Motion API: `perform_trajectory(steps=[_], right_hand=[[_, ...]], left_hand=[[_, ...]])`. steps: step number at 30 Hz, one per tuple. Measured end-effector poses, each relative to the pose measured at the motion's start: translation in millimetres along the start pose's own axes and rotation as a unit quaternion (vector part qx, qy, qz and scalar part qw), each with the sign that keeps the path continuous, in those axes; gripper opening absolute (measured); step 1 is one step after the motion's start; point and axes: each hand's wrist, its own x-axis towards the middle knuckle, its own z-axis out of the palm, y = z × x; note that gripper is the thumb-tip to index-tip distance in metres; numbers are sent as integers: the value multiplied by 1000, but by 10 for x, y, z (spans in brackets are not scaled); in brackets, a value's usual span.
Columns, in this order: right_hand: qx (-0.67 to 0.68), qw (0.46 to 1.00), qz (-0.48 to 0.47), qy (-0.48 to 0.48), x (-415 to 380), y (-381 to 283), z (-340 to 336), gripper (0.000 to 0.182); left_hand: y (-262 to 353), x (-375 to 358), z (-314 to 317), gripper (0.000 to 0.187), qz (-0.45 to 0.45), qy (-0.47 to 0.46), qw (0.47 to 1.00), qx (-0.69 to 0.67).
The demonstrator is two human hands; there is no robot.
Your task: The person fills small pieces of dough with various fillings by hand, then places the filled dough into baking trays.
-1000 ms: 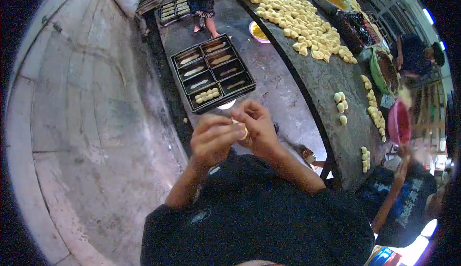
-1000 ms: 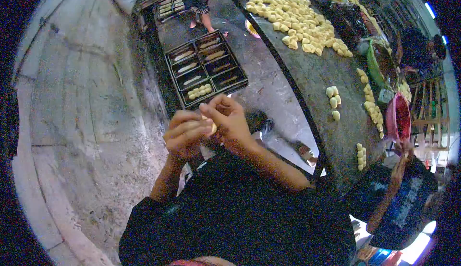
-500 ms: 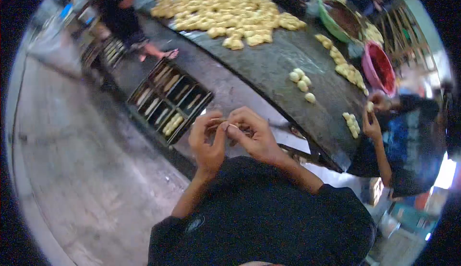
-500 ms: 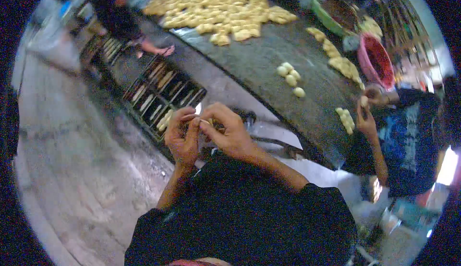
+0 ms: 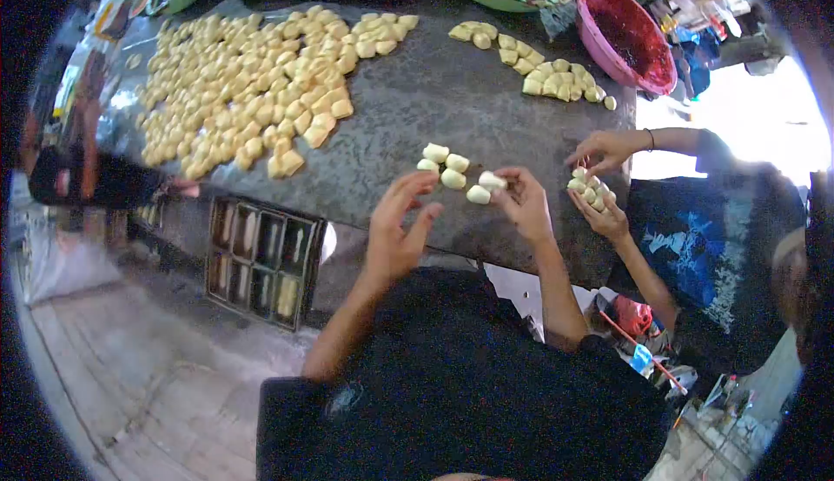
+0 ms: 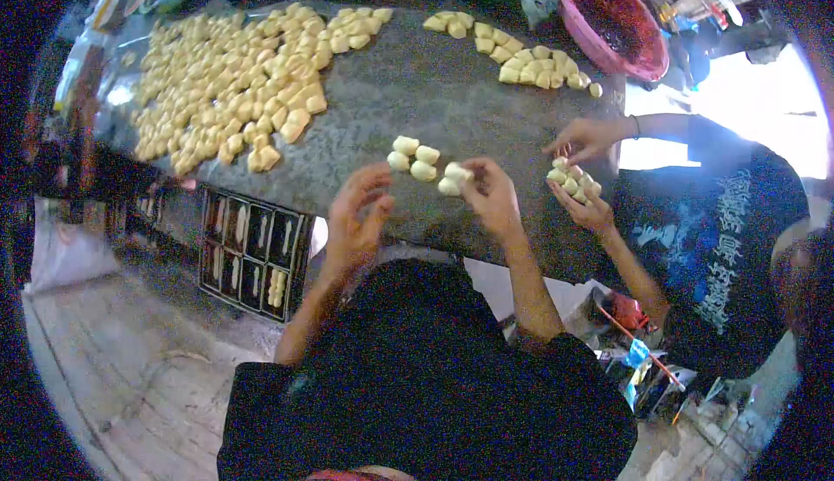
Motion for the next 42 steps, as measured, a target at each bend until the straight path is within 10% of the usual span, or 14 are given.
perform_trajectory(steps=[11,15,20,24,27,29,34,37,39,42], right_hand=[[-388,910,-92,-113,252,-170,118,66],[-224,974,-23,-14,288,-110,147,70],[-429,899,-77,-48,315,-360,426,81],[-418,898,-104,86,408,-444,879,55],[-358,929,-93,-13,694,-503,1668,39],[-420,863,-263,-99,928,-488,2293,30],[-556,787,-251,-94,1377,-392,3144,28],[-375,884,-273,-52,1380,-487,2913,19],[-124,991,-56,-13,1180,-578,2738,19],[254,966,56,1,801,-687,2561,24]], left_hand=[[-488,556,-302,26,-115,86,983,-112],[-513,656,-500,27,-107,89,983,-123],[-626,707,-1064,22,-90,140,968,-190],[-673,754,-1784,22,-95,210,966,-117],[-795,794,-2224,22,-116,248,959,-77],[-814,822,-2422,22,-110,247,958,-92],[-762,821,-2696,21,-85,212,966,-119],[-819,787,-2717,19,-85,181,971,-135],[-884,767,-2604,19,-87,142,975,-145],[-874,825,-2311,23,-40,30,996,-76]])
